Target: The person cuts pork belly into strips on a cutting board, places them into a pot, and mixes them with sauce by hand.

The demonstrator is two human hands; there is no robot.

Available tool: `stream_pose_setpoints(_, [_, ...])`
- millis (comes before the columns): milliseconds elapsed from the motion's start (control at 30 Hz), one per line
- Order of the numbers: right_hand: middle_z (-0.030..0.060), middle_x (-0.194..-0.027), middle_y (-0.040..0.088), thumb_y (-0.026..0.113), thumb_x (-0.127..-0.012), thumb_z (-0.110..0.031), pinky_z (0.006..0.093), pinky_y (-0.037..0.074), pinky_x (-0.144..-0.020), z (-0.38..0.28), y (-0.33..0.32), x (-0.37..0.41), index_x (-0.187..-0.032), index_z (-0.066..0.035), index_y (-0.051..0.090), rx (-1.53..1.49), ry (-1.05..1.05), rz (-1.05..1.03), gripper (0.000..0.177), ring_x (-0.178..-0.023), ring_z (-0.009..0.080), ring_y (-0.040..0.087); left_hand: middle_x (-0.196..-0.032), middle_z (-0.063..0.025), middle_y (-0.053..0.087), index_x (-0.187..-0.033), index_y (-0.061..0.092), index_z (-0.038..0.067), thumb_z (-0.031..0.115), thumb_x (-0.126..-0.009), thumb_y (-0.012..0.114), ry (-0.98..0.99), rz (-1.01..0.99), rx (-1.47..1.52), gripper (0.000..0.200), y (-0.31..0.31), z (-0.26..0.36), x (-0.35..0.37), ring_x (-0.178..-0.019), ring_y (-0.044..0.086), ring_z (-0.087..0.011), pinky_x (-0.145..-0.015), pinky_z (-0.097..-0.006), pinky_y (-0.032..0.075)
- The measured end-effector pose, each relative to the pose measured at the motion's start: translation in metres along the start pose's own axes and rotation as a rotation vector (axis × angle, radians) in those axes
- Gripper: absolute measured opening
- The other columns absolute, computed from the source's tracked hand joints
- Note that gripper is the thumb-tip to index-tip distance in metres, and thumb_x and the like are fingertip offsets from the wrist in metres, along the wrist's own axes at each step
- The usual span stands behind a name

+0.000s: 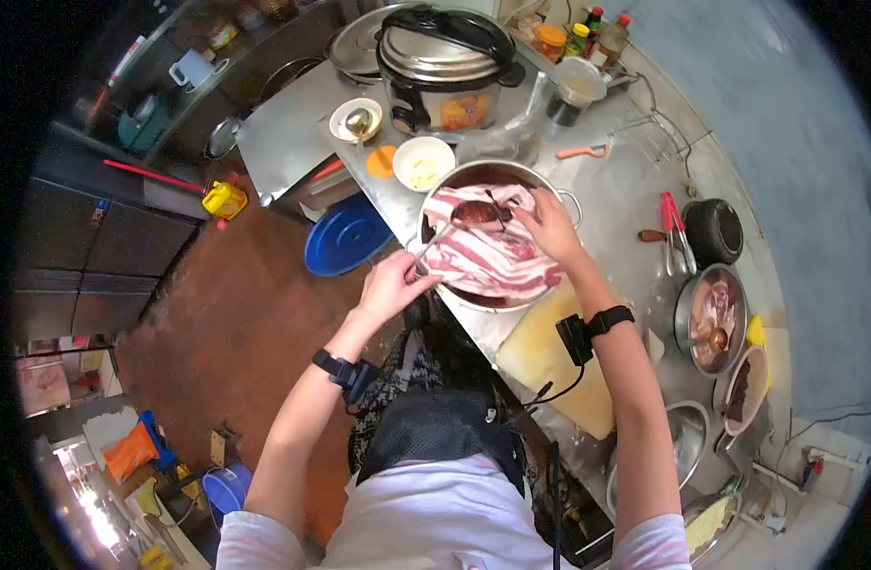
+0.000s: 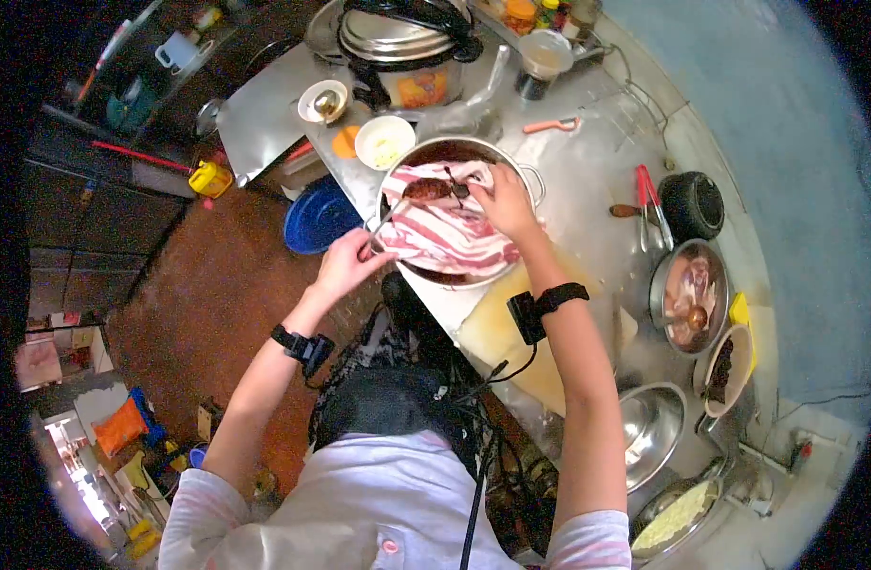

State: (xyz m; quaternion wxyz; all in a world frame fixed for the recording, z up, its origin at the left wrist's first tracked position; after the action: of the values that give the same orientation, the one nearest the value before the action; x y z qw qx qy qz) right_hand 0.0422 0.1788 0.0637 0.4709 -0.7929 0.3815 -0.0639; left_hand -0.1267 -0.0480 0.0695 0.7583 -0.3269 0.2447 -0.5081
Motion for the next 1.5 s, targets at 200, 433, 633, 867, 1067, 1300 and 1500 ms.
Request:
stream_pose_setpoints(200, [0.0241,-0.126,0.047,0.056,-0.079,-0.054,0.0411,0.036,-0.098,0.037,0.047,-0.038,-0.126,0.001,0.045,-0.113,0.272,-0.338,0.074,-0.116,0.0367,0.046,-0.062,-0.0078,0.044,-0.062,0.046,0.004,0.048,-0.069,0.074,0.055,-0.065,0.015,0.053,0.008,-0.017,-0.010,-0.054,0.049,-0.0254,-0.050,-0.0361,0.040])
stream_pose_setpoints(433, [0.0083,-0.076,0.057,0.055,-0.079,-0.061,0.0317,0.040,-0.062,0.053,0.103,-0.071,-0.086,0.001,0.063,-0.282,0.575,-0.804,0.063,-0.069,0.0155,0.049,-0.065,-0.0058,0.046,-0.068,0.051,0.004,0.045,-0.071,0.073,0.033,-0.107,0.145,0.046,0.013,-0.024,-0.019,-0.052,0.052,-0.0223,-0.049,-0.0352,0.046])
stream_pose_setpoints(633, [0.0034,-0.054,0.053,0.055,-0.078,-0.061,0.0260,0.037,-0.046,0.034,0.087,-0.067,-0.070,-0.003,0.063,-0.376,0.712,-1.090,0.059,-0.048,0.0107,0.046,-0.064,-0.0067,0.049,-0.077,0.055,0.005,0.038,-0.073,0.072,0.028,-0.151,0.189,0.038,0.018,-0.021,-0.018,-0.054,0.055,-0.0247,-0.049,-0.0358,0.047])
stream_pose_setpoints(867, [-0.0023,-0.059,0.048,0.066,-0.082,-0.022,0.0235,0.034,-0.045,-0.032,0.018,-0.046,-0.073,-0.005,0.055,-0.605,0.613,-0.851,0.022,-0.053,0.0041,0.043,-0.060,-0.0053,0.044,-0.085,0.060,0.002,0.033,-0.070,0.076,0.069,-0.059,0.245,0.038,0.016,-0.016,-0.017,-0.049,0.048,-0.0187,-0.047,-0.0321,0.042])
stream_pose_setpoints(1067, [0.0105,-0.066,0.049,0.067,-0.077,-0.028,0.0339,0.041,-0.061,-0.031,0.017,0.009,-0.078,0.000,0.048,-0.425,0.195,-0.560,0.034,-0.064,0.0191,0.051,-0.063,-0.0069,0.049,-0.091,0.062,0.003,0.035,-0.072,0.074,0.054,-0.130,0.132,0.040,0.016,-0.016,-0.015,-0.053,0.053,-0.0231,-0.050,-0.0348,0.045])
stream_pose_setpoints(1300, [0.0151,-0.082,0.050,0.065,-0.078,-0.031,0.0402,0.043,-0.063,-0.063,-0.006,0.040,-0.083,-0.002,0.050,-0.183,-0.048,-0.418,0.033,-0.073,0.0332,0.054,-0.063,-0.0120,0.052,-0.073,0.054,0.001,0.036,-0.070,0.074,0.028,-0.155,0.121,0.041,0.014,-0.013,-0.023,-0.059,0.056,-0.0309,-0.055,-0.0401,0.045])
stream_pose_setpoints(1500, [0.0155,-0.088,0.051,0.065,-0.075,-0.033,0.0425,0.047,-0.065,-0.083,-0.005,0.055,-0.087,-0.004,0.055,0.024,-0.086,-0.442,0.033,-0.072,0.0341,0.058,-0.066,-0.0121,0.059,-0.076,0.056,0.004,0.033,-0.070,0.072,-0.061,-0.189,-0.031,0.033,0.020,-0.012,-0.024,-0.065,0.061,-0.0319,-0.056,-0.0419,0.047])
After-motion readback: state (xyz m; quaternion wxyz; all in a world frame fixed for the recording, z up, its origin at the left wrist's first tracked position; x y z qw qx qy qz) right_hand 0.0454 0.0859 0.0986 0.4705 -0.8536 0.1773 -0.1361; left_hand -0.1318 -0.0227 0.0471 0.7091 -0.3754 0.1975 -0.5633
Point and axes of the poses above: each hand's wrist, its own x-axis away from the middle knuckle, its own y-axis out of the palm, z = x × y, the point moved 6 cm from there along -x, towards the middle knuckle
